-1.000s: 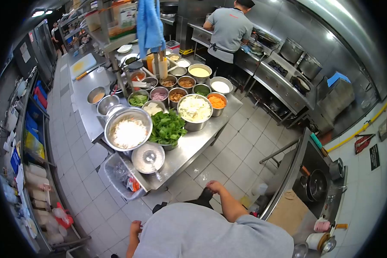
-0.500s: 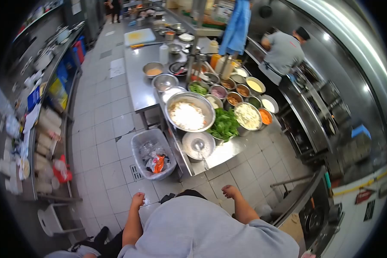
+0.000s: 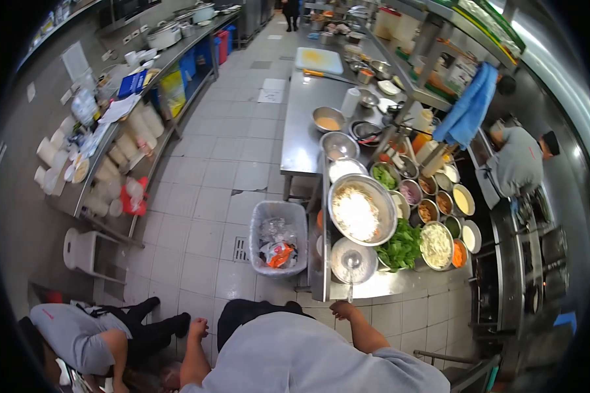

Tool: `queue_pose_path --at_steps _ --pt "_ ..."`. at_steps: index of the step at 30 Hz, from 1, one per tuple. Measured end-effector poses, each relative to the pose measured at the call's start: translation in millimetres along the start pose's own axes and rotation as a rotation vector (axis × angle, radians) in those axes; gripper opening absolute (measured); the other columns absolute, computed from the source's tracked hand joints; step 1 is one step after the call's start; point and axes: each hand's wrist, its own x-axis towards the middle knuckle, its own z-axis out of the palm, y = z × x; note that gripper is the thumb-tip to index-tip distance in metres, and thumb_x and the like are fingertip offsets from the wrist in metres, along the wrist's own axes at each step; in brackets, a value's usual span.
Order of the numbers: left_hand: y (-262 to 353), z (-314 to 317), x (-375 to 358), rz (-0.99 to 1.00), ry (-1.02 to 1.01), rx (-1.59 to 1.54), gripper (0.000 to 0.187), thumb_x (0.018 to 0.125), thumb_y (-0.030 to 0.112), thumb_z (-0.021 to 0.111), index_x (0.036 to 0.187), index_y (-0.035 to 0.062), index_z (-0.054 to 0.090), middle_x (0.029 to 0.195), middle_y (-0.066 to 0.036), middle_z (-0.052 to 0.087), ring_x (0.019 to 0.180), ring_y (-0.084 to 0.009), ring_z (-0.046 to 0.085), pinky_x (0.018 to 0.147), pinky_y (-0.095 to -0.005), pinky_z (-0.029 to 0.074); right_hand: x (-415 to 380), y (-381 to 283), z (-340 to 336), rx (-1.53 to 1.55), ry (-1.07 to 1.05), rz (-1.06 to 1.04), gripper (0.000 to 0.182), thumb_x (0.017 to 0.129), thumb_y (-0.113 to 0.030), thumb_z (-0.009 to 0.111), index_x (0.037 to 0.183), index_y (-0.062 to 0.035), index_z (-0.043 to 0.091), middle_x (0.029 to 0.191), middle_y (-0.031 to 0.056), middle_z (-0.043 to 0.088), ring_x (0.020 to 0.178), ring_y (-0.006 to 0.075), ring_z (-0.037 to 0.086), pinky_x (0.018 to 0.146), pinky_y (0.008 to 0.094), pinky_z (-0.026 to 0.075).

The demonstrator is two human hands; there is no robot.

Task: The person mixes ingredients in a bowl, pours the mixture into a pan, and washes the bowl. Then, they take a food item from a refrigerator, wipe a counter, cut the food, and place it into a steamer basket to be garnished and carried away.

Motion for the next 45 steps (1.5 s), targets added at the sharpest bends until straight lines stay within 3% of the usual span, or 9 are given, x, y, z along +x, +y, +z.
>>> queue_pose_path --at_steps 3,7,14,19,26,30,37,40,45 --pt "-1.7 -14.1 -10.4 -0.028 0.028 -0.09 0.019 0.09 0.024 0.059 0.097 0.0075 0.056 0.076 -0.011 0.059 0.051 -0.022 0.054 0.043 -0.0349 0.045 69.2 31.2 -3.7 -0.143 -0.404 -0.028 0.028 0.085 -0.035 0.061 0.1 -0.0109 0.059 0.082 0.0031 0.064 0.056 0.0131 0.056 0.05 0.0318 0.049" --pt "1.9 -27.1 14.0 -0.06 0.012 -0.192 0.018 0.09 0.026 0.058 0.099 0.0101 0.054 0.077 -0.009 0.058 0.048 -0.0222 0.053 0.042 -0.0339 0.044 -21.2 -40.7 31.8 -0.079 -0.152 0.071 0.016 0.089 -0.025 0.056 0.083 -0.011 0.051 0.067 0.0014 0.052 0.045 0.0096 0.04 0.039 0.0295 0.036" --pt "24.6 -97.8 77.9 -0.074 0.018 -0.211 0.016 0.092 0.025 0.057 0.098 0.0104 0.054 0.072 -0.008 0.057 0.044 -0.0189 0.05 0.036 -0.0298 0.037 10.0 -83.7 113.2 -0.344 -0.195 -0.055 0.025 0.083 -0.03 0.062 0.089 -0.0061 0.067 0.074 0.0067 0.063 0.051 0.0161 0.054 0.045 0.0343 0.046" --pt "47.1 -178.7 104.2 -0.04 -0.033 -0.232 0.013 0.091 0.021 0.056 0.096 0.0094 0.053 0.066 -0.006 0.051 0.042 -0.0149 0.04 0.036 -0.028 0.035 40.7 -207.9 168.8 -0.291 -0.045 -0.244 0.021 0.082 -0.026 0.064 0.081 -0.0043 0.067 0.067 0.0074 0.063 0.055 0.0179 0.059 0.049 0.0329 0.048" --pt "75.9 -259.7 156.7 -0.054 0.08 -0.215 0.016 0.091 0.021 0.055 0.098 0.0078 0.053 0.073 -0.009 0.055 0.043 -0.0173 0.045 0.036 -0.0299 0.037 11.9 -383.7 221.1 -0.102 0.038 -0.656 0.027 0.088 -0.029 0.064 0.105 -0.0085 0.063 0.076 0.0015 0.062 0.054 0.0107 0.054 0.047 0.0261 0.046" --pt "108.0 -245.4 192.2 -0.035 -0.005 -0.15 0.018 0.09 0.023 0.055 0.1 0.0076 0.053 0.074 -0.01 0.057 0.044 -0.0208 0.051 0.036 -0.0308 0.04 5.4 -418.8 207.6 -0.125 0.032 -0.515 0.028 0.088 -0.031 0.064 0.105 -0.0087 0.063 0.077 0.0015 0.063 0.056 0.011 0.057 0.048 0.0274 0.047" --pt "214.0 -210.8 220.1 0.166 -0.166 0.151 0.019 0.088 0.022 0.058 0.098 0.006 0.055 0.073 -0.012 0.06 0.043 -0.0217 0.052 0.035 -0.0316 0.041 70.4 -359.0 163.2 -0.337 0.102 -0.211 0.033 0.085 -0.04 0.064 0.095 -0.008 0.063 0.073 0.0044 0.063 0.053 0.0159 0.058 0.044 0.0323 0.047" --pt "253.4 -210.7 252.6 0.184 -0.165 0.238 0.018 0.088 0.02 0.057 0.099 0.0054 0.055 0.073 -0.013 0.06 0.043 -0.0225 0.052 0.035 -0.0329 0.042 79.0 -359.0 155.5 0.0 0.09 0.032 0.029 0.083 -0.036 0.065 0.092 -0.0082 0.064 0.075 0.006 0.064 0.05 0.0183 0.054 0.043 0.0351 0.045" --pt "342.2 -216.3 303.3 0.085 -0.145 0.284 0.016 0.089 0.017 0.054 0.099 0.0045 0.054 0.074 -0.015 0.06 0.043 -0.0238 0.052 0.035 -0.0344 0.043 181.8 -420.5 119.9 -0.186 0.064 -0.036 0.028 0.084 -0.036 0.063 0.094 -0.0093 0.066 0.078 0.0055 0.065 0.055 0.0186 0.057 0.048 0.0359 0.048"
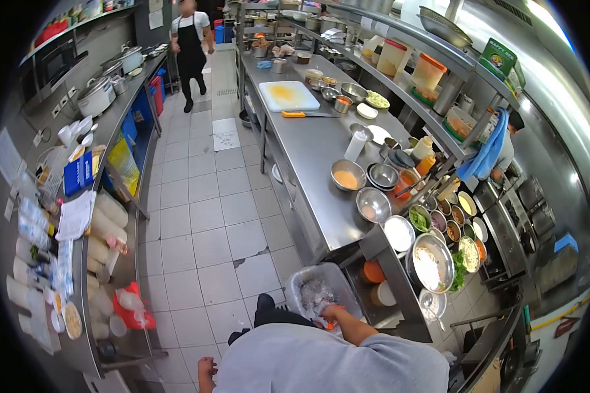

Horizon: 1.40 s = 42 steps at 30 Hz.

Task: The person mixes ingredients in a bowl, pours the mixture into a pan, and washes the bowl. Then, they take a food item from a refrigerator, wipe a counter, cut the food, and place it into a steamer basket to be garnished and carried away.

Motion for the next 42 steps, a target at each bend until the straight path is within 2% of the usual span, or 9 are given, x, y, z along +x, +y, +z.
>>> queue_pose_path --at_steps 5,7,10,22,27,32,34,36,42 --pt "104.8 -24.8 72.6 -0.025 0.056 -0.192 0.02 0.091 0.022 0.053 0.1 0.0047 0.052 0.076 -0.014 0.06 0.043 -0.0231 0.052 0.036 -0.0329 0.044 53.3 -131.4 -72.2 -0.129 0.198 -0.48 0.036 0.084 -0.041 0.063 0.102 -0.0101 0.068 0.08 0.0068 0.067 0.061 0.0168 0.061 0.054 0.0328 0.05" --pt "148.8 -27.8 96.8 0.08 0.073 -0.298 0.022 0.091 0.025 0.053 0.101 0.0053 0.052 0.076 -0.012 0.059 0.043 -0.0221 0.053 0.036 -0.0316 0.044 49.6 -188.3 -107.5 -0.023 0.224 -0.501 0.027 0.084 -0.033 0.06 0.088 -0.0075 0.067 0.067 0.0068 0.064 0.05 0.018 0.057 0.046 0.0349 0.047" --pt "216.3 -21.5 127.1 0.128 0.028 -0.292 0.023 0.092 0.027 0.055 0.101 0.0064 0.053 0.076 -0.01 0.058 0.043 -0.0202 0.053 0.036 -0.03 0.043 10.3 -252.0 -155.2 0.232 0.172 -0.423 0.029 0.085 -0.03 0.066 0.105 -0.0085 0.063 0.077 0.0042 0.064 0.064 0.0126 0.057 0.056 0.0298 0.049" --pt "356.4 -15.9 245.5 0.023 -0.152 -0.011 0.018 0.092 0.022 0.053 0.102 0.0067 0.055 0.074 -0.013 0.06 0.041 -0.0227 0.052 0.035 -0.0332 0.042 54.0 -118.2 -123.8 0.047 0.217 -0.292 0.031 0.087 -0.038 0.058 0.084 -0.0086 0.067 0.071 0.0056 0.064 0.054 0.0189 0.056 0.049 0.0375 0.048" --pt "435.5 -43.2 300.8 0.143 -0.268 0.297 0.023 0.091 0.019 0.052 0.109 0.0051 0.056 0.081 -0.016 0.064 0.046 -0.0262 0.057 0.037 -0.0363 0.046 24.0 -130.3 -135.8 0.567 0.255 0.25 0.023 0.086 -0.029 0.059 0.088 -0.0086 0.068 0.073 0.0085 0.065 0.051 0.0186 0.055 0.045 0.0376 0.046" --pt "544.5 -56.6 398.8 0.177 -0.335 0.332 0.021 0.09 0.018 0.054 0.106 0.0051 0.057 0.081 -0.015 0.064 0.052 -0.0274 0.06 0.038 -0.0365 0.046 54.3 -210.2 -172.7 0.686 0.488 0.024 0.022 0.086 -0.028 0.063 0.096 -0.0085 0.067 0.072 0.0052 0.063 0.052 0.013 0.054 0.043 0.0281 0.043" --pt "590.8 -58.3 440.8 0.513 -0.368 0.522 0.021 0.089 0.02 0.055 0.104 0.0048 0.057 0.077 -0.014 0.062 0.053 -0.0249 0.059 0.038 -0.033 0.045 50.7 -276.7 -200.2 0.901 0.477 -0.06 0.024 0.087 -0.028 0.064 0.101 -0.0089 0.065 0.072 0.0029 0.061 0.053 0.0102 0.052 0.045 0.0252 0.042" --pt "653.0 -46.4 442.2 0.296 -0.294 0.289 0.02 0.088 0.021 0.056 0.1 0.0053 0.057 0.074 -0.013 0.06 0.051 -0.0221 0.056 0.037 -0.03 0.043 52.4 -326.7 -223.1 0.91 0.511 -0.133 0.024 0.089 -0.026 0.064 0.105 -0.0093 0.062 0.074 0.0018 0.06 0.055 0.0092 0.051 0.047 0.0247 0.043" --pt "763.1 0.6 444.7 0.39 -0.412 0.416 0.021 0.088 0.027 0.058 0.1 0.0104 0.059 0.076 -0.009 0.06 0.047 -0.0184 0.054 0.041 -0.0309 0.046 32.1 -396.3 -234.1 1.044 0.608 -0.198 0.024 0.09 -0.021 0.063 0.11 -0.0083 0.059 0.079 0.0018 0.06 0.057 0.0092 0.05 0.048 0.0248 0.043"
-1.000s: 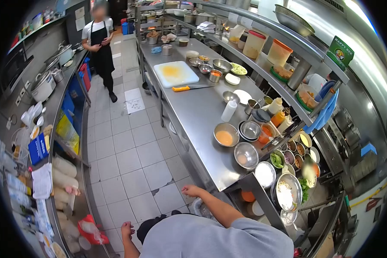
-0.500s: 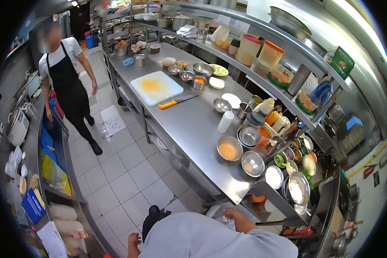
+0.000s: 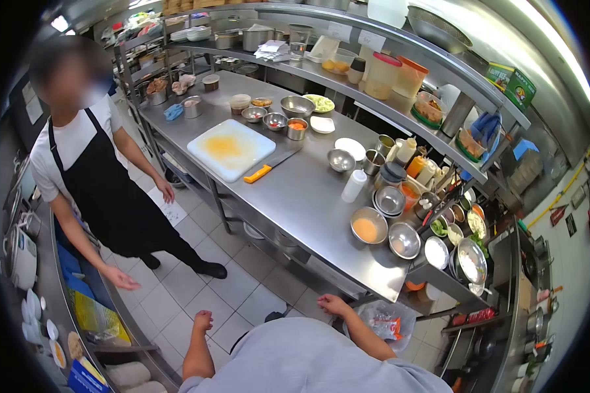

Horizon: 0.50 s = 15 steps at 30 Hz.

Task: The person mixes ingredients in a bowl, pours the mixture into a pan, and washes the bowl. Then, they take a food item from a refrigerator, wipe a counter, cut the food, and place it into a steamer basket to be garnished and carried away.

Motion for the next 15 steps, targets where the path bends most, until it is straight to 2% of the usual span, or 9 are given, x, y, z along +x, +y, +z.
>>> queue_pose_path --at_steps 4,5,6,8,11,14,15 --pt "24.1 32.5 22.1 -0.009 -0.13 0.098 0.021 0.088 0.028 0.06 0.1 0.0111 0.06 0.077 -0.008 0.062 0.049 -0.0184 0.055 0.043 -0.0309 0.047 -24.1 87.8 -15.2 0.181 0.143 0.138 0.023 0.089 -0.023 0.064 0.106 -0.007 0.062 0.074 0.0023 0.06 0.054 0.0105 0.052 0.046 0.0262 0.042" --pt "24.4 41.1 23.2 -0.017 -0.164 0.135 0.021 0.088 0.028 0.06 0.101 0.0111 0.06 0.078 -0.008 0.062 0.049 -0.0184 0.055 0.044 -0.031 0.047 -34.9 118.5 -22.4 0.123 0.15 0.163 0.023 0.087 -0.026 0.066 0.099 -0.0075 0.065 0.072 0.0026 0.061 0.051 0.0114 0.052 0.044 0.0276 0.043" --pt "26.8 50.1 21.3 -0.018 -0.212 0.171 0.02 0.087 0.026 0.06 0.099 0.0102 0.06 0.077 -0.009 0.062 0.049 -0.0181 0.054 0.042 -0.0306 0.046 -46.0 153.2 -25.5 0.052 0.243 0.26 0.02 0.086 -0.028 0.066 0.092 -0.0088 0.066 0.071 0.0028 0.061 0.051 0.0122 0.053 0.045 0.0285 0.045" --pt "29.5 66.1 21.6 -0.019 -0.304 0.235 0.017 0.086 0.023 0.06 0.096 0.0085 0.059 0.074 -0.009 0.06 0.048 -0.0175 0.051 0.04 -0.0299 0.042 -90.2 174.1 -19.1 0.132 0.349 0.471 0.019 0.086 -0.027 0.066 0.092 -0.0093 0.064 0.073 0.0045 0.062 0.052 0.0145 0.055 0.046 0.0307 0.047" --pt "26.9 85.1 31.2 -0.012 -0.385 0.322 0.018 0.086 0.023 0.059 0.094 0.0072 0.06 0.074 -0.009 0.06 0.049 -0.0178 0.05 0.04 -0.0305 0.041 -139.7 200.2 -3.3 0.215 0.389 0.637 0.017 0.086 -0.025 0.065 0.093 -0.0098 0.061 0.076 0.0057 0.063 0.053 0.0168 0.057 0.047 0.0331 0.049" --pt "14.0 101.8 57.6 0.032 -0.482 0.393 0.016 0.086 0.023 0.057 0.087 0.0075 0.06 0.071 -0.007 0.058 0.054 -0.0171 0.053 0.041 -0.0323 0.041 -163.7 237.2 18.5 0.374 0.459 0.613 0.018 0.087 -0.026 0.064 0.095 -0.0103 0.059 0.078 0.0062 0.064 0.055 0.018 0.058 0.047 0.0348 0.049" --pt "12.2 101.1 59.2 0.032 -0.506 0.425 0.016 0.087 0.023 0.056 0.085 0.0078 0.06 0.07 -0.007 0.058 0.055 -0.0168 0.053 0.041 -0.0326 0.041 -172.7 230.8 22.7 0.421 0.452 0.611 0.018 0.089 -0.028 0.062 0.094 -0.0107 0.06 0.078 0.0056 0.063 0.058 0.0179 0.059 0.05 0.0349 0.05"
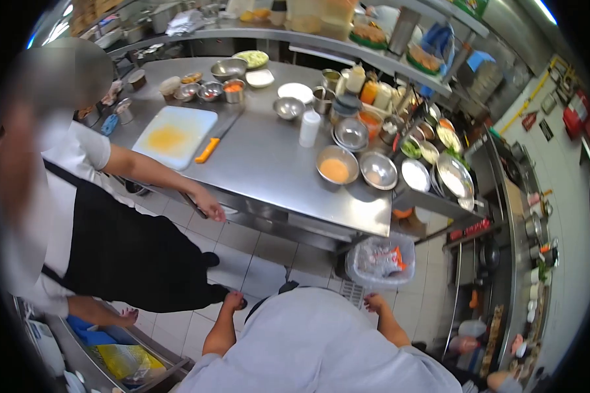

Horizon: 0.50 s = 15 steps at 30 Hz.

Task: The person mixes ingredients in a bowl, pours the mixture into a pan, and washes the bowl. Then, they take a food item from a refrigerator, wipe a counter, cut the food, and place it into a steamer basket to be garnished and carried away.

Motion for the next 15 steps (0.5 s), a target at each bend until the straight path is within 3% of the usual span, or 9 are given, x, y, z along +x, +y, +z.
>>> queue_pose_path --at_steps 4,6,9,15 --pt "20.3 18.8 -0.6 -0.004 -0.057 0.052 0.011 0.087 0.018 0.052 0.082 0.0106 0.058 0.066 -0.004 0.054 0.056 -0.0161 0.052 0.041 -0.0326 0.037 -28.5 -8.6 -2.4 0.049 0.011 -0.053 0.02 0.089 -0.03 0.061 0.094 -0.0105 0.06 0.078 0.0046 0.063 0.06 0.0172 0.059 0.053 0.0338 0.05" --pt "18.6 29.9 15.5 0.06 -0.11 -0.105 0.01 0.089 0.019 0.053 0.084 0.0115 0.058 0.066 -0.003 0.053 0.055 -0.0156 0.049 0.04 -0.0327 0.035 -33.5 -16.1 -10.7 0.059 0.014 -0.08 0.02 0.088 -0.029 0.062 0.095 -0.0105 0.06 0.079 0.0041 0.063 0.061 0.0165 0.059 0.054 0.033 0.05" --pt "45.8 53.2 6.2 0.056 -0.045 0.002 0.014 0.091 0.024 0.055 0.084 0.0113 0.057 0.067 -0.003 0.052 0.053 -0.0147 0.048 0.041 -0.0313 0.037 -29.6 -23.6 -27.5 0.057 0.02 -0.11 0.02 0.088 -0.029 0.062 0.097 -0.0109 0.06 0.079 0.0033 0.063 0.061 0.0155 0.059 0.053 0.032 0.05" --pt "100.8 152.4 -33.9 0.044 -0.151 0.069 0.019 0.092 0.032 0.056 0.095 0.0128 0.058 0.078 -0.001 0.057 0.053 -0.0113 0.051 0.046 -0.0257 0.045 15.9 -10.8 -86.8 -0.026 -0.022 -0.169 0.023 0.087 -0.029 0.063 0.102 -0.0113 0.06 0.078 0.0022 0.062 0.06 0.0144 0.058 0.051 0.0308 0.049"
